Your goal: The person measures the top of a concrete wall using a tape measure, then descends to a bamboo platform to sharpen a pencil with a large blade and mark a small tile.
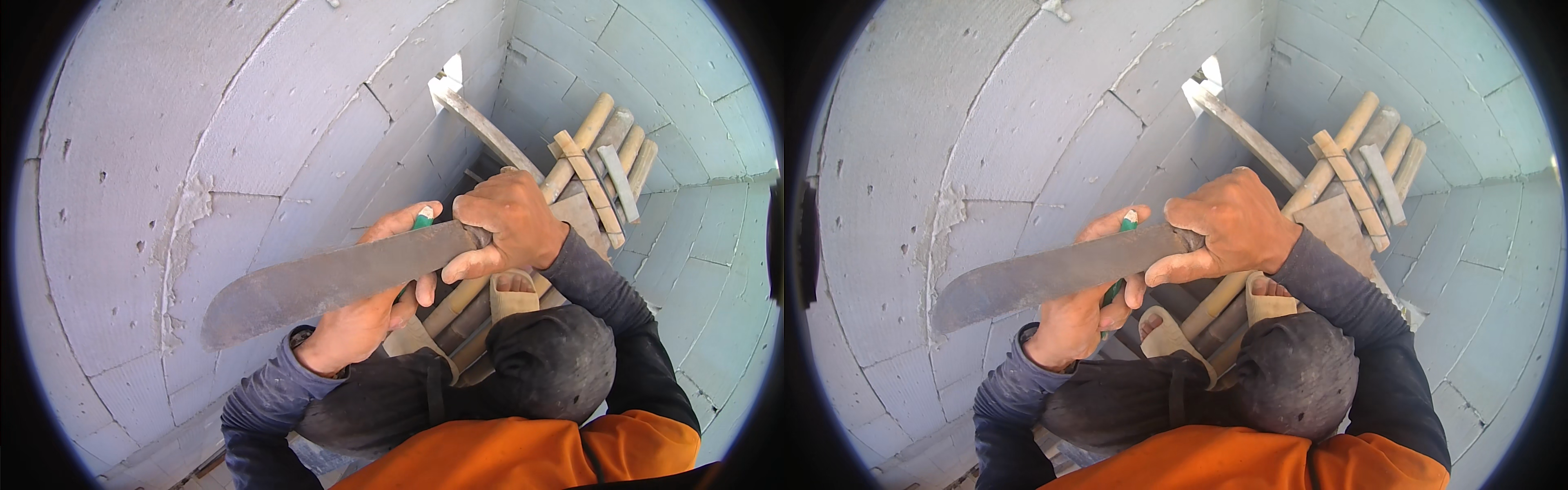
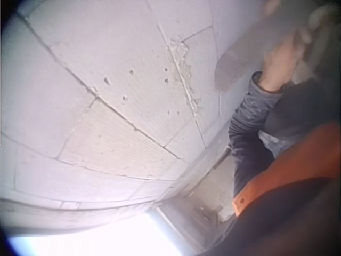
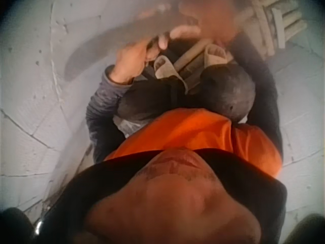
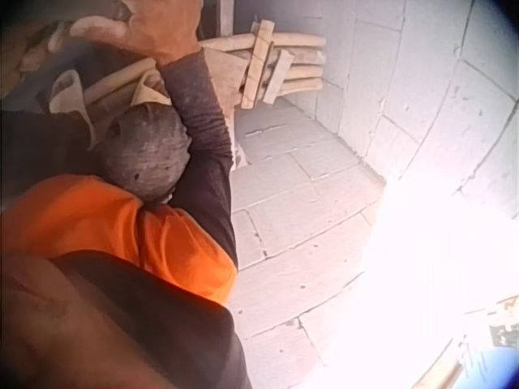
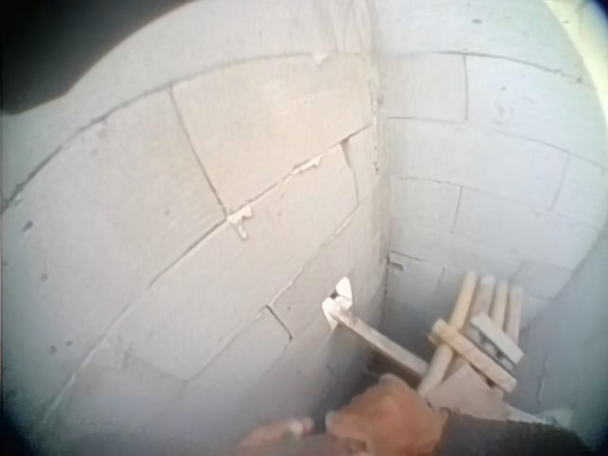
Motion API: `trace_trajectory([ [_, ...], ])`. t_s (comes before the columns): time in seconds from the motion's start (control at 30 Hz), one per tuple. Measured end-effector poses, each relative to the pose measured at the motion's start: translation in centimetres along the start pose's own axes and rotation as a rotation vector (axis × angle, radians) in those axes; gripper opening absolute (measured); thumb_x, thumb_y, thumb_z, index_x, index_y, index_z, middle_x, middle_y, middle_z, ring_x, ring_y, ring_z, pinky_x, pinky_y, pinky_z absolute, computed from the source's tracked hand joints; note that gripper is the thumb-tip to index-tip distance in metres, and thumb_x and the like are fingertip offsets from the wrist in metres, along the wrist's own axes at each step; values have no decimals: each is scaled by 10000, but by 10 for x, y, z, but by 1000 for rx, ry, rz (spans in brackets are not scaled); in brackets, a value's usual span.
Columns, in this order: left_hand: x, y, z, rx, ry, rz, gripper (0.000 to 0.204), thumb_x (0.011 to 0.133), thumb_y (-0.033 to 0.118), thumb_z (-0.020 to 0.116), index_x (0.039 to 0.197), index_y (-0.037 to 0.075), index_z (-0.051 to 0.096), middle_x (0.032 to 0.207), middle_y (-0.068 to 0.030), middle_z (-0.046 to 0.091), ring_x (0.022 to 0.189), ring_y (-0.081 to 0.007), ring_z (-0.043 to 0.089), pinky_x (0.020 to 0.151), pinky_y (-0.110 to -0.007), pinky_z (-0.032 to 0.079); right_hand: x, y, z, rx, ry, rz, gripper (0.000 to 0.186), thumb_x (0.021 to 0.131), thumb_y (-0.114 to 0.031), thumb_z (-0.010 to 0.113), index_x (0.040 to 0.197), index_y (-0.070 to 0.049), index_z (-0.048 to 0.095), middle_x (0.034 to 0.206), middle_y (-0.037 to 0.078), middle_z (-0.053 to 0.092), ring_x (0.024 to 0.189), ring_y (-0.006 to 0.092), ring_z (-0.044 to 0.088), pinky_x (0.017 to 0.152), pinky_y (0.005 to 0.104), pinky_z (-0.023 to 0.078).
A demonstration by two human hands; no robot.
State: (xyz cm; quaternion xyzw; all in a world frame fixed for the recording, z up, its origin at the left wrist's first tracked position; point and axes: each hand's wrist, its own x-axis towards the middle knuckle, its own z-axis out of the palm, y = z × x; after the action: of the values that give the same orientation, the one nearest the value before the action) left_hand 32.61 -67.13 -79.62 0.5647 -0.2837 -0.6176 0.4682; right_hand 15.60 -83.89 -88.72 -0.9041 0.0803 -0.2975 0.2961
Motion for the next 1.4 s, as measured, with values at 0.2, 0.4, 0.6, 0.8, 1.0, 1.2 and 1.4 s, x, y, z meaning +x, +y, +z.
trace_trajectory([
  [0.2, -2, -1, 1, 193, -35, 49, 520, 1156, 204, 438, 1635, 23, 348, 823, -37, 624, 510, -45, 355, 469, -211, 317, -4, 12, 0, -27, 78, -63, 716, 706, -763, 822, 636, -99, 563, 508, 30, 464, 438, 250, 492, 454, 388, 368],
  [0.4, -8, 4, -11, 262, -82, 36, 519, 1154, 110, 407, 1655, 18, 309, 896, -16, 630, 536, -55, 389, 511, -217, 370, -11, 19, 3, -80, 115, -28, 726, 716, -784, 807, 613, -110, 554, 491, 18, 458, 424, 231, 487, 444, 382, 371],
  [0.6, -32, 2, 1, -28, -228, -186, 494, 1151, 157, 484, 1628, 54, 407, 848, -8, 641, 558, -11, 364, 516, -195, 331, -19, 53, -4, -13, 340, 538, 693, 889, -690, 732, 675, -52, 569, 507, 65, 444, 451, 265, 486, 467, 385, 378],
  [0.8, 1, -11, -21, -84, 96, -20, 493, 1159, 226, 475, 1619, 59, 422, 892, -56, 656, 532, -48, 426, 487, -211, 350, -9, 16, -8, 87, 268, 267, 673, 958, -647, 679, 695, -42, 551, 559, 99, 456, 482, 266, 474, 485, 381, 383],
  [1.0, 7, -13, -10, -135, 95, 49, 535, 1146, 251, 491, 1628, 41, 395, 878, -26, 621, 574, -60, 439, 500, -216, 335, 7, -8, 16, -58, 186, 14, 714, 806, -771, 756, 646, -111, 536, 504, 27, 444, 425, 233, 454, 477, 394, 329],
  [1.2, 5, -14, -8, 41, 94, 55, 468, 1149, 194, 486, 1600, 70, 469, 848, -1, 586, 575, -41, 428, 504, -214, 347, 10, -6, 17, -124, 212, -34, 746, 689, -824, 799, 609, -138, 518, 482, -7, 440, 400, 208, 436, 465, 386, 245],
  [1.4, -2, -34, -20, 310, 76, 126, 520, 1125, 161, 499, 1624, 49, 406, 845, 9, 558, 592, -52, 404, 530, -221, 327, 8, -4, 18, -127, 216, -48, 757, 687, -838, 788, 596, -145, 499, 472, -15, 428, 399, 207, 435, 463, 390, 253],
])
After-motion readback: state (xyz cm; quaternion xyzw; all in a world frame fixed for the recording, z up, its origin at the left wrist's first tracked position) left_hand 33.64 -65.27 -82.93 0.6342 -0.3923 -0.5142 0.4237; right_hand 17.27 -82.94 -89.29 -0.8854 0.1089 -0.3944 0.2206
